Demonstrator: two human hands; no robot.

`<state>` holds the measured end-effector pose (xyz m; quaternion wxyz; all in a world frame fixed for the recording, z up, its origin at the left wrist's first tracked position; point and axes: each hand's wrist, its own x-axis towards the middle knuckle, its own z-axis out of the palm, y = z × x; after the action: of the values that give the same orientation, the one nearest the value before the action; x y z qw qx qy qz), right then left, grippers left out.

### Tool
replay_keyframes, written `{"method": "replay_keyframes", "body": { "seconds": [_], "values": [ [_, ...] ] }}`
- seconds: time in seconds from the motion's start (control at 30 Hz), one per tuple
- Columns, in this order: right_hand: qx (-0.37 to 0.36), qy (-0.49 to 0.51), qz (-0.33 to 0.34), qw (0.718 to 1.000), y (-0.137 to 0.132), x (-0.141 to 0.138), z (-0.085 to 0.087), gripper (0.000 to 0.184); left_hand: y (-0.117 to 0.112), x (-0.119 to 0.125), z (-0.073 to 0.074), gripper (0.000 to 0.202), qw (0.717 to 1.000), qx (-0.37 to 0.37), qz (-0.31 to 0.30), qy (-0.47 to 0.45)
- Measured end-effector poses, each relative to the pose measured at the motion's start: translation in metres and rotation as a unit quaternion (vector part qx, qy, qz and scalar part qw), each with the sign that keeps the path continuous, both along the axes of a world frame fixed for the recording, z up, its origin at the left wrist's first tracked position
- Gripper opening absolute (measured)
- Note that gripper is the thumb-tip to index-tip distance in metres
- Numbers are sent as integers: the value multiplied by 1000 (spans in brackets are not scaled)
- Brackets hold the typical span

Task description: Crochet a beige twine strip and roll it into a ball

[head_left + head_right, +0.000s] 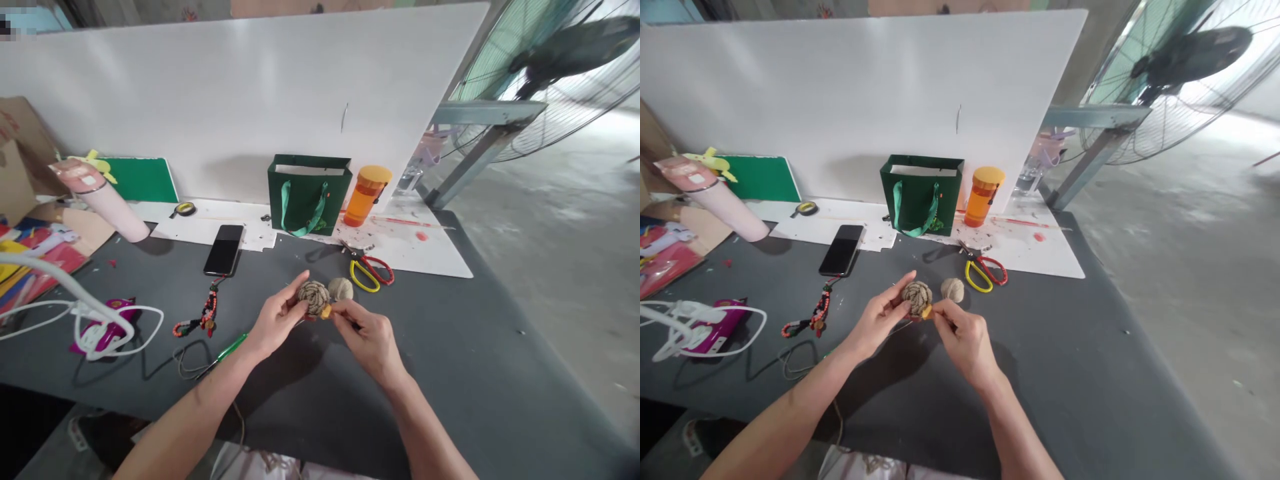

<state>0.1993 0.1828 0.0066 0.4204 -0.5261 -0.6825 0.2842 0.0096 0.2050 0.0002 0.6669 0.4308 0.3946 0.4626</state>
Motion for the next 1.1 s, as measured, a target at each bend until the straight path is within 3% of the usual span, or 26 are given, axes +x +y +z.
{"method": "replay_keyframes", "body": {
  "seconds": [0.1,0.2,0.27,0.43,0.7,0.87,1.1],
  "values": [
    [-59,94,-23,994,6,-3,-5,24,-1,-2,5,98,998,-9,22,-55],
    [-112,181,-25,977,11,-8,-8,32,0,-2,7,111,988,-33,89,-117],
    [-115,191,-20,975,12,-11,-10,31,1,0,7,104,982,-72,107,-136],
    [-41,100,-42,993,10,-16,-19,22,2,4,8,56,978,-132,51,-154],
    [7,56,-10,998,9,-18,-21,17,1,5,10,54,978,-133,51,-149],
    [-76,106,17,991,9,-22,-21,30,-1,12,1,47,979,-137,72,-132],
    [-175,221,-16,959,13,-23,-19,56,0,11,1,48,977,-158,26,-142]
  ]
}}
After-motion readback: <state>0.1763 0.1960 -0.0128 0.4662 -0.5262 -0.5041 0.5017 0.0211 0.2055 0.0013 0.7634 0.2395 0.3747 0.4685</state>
